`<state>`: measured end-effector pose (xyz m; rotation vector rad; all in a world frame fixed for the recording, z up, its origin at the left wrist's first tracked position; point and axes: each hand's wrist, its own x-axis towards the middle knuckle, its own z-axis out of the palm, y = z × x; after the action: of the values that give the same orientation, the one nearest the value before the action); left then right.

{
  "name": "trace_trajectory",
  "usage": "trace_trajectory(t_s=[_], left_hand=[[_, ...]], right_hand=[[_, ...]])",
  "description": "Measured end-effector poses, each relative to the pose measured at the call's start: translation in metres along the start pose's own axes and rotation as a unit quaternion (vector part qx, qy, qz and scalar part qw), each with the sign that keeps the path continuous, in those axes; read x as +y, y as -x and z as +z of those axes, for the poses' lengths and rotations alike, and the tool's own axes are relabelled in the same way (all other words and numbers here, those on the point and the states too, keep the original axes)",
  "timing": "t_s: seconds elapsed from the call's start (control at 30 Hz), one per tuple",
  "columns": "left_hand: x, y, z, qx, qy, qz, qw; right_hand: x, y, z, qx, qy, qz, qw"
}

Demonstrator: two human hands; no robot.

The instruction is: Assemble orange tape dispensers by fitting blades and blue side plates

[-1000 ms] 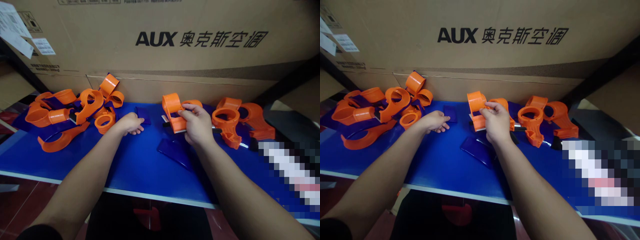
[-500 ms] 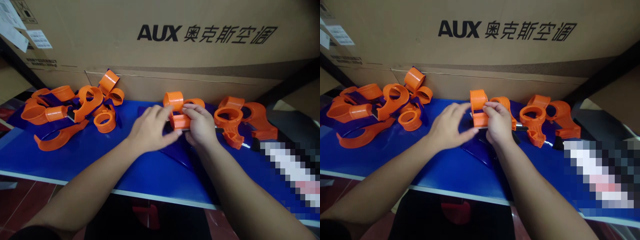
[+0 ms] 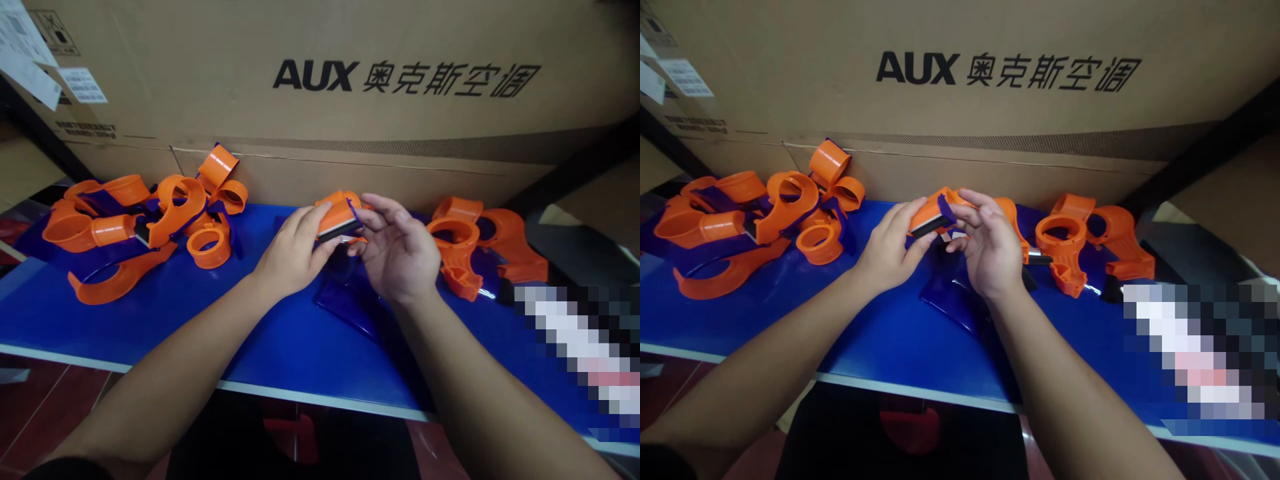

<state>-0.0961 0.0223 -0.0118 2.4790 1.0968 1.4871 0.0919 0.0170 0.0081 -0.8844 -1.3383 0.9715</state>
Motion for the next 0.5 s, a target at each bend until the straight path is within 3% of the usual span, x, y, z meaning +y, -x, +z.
trace_trajectory(t_s=[0.13, 0.33, 0.4, 0.5], left_hand=[[0.005, -0.001, -0.003, 0.056, 0.030, -0.030, 0.998], [0.023, 0.001, 0.004, 0.071, 0.139, -0.142, 0.977], [0.026, 0.002, 0.009, 0.079, 0.171, -0.180, 0.965], [0.025, 0.004, 0.019, 0.106, 0.212, -0.204, 0.950]], right_hand=[[0.003, 0.005, 0.006, 0.047, 0.103, -0.091, 0.989], [0.006, 0.012, 0.014, 0.016, 0.303, -0.178, 0.936], [0.007, 0.012, 0.016, 0.006, 0.332, -0.197, 0.923], [0.010, 0.013, 0.019, -0.004, 0.317, -0.200, 0.927]])
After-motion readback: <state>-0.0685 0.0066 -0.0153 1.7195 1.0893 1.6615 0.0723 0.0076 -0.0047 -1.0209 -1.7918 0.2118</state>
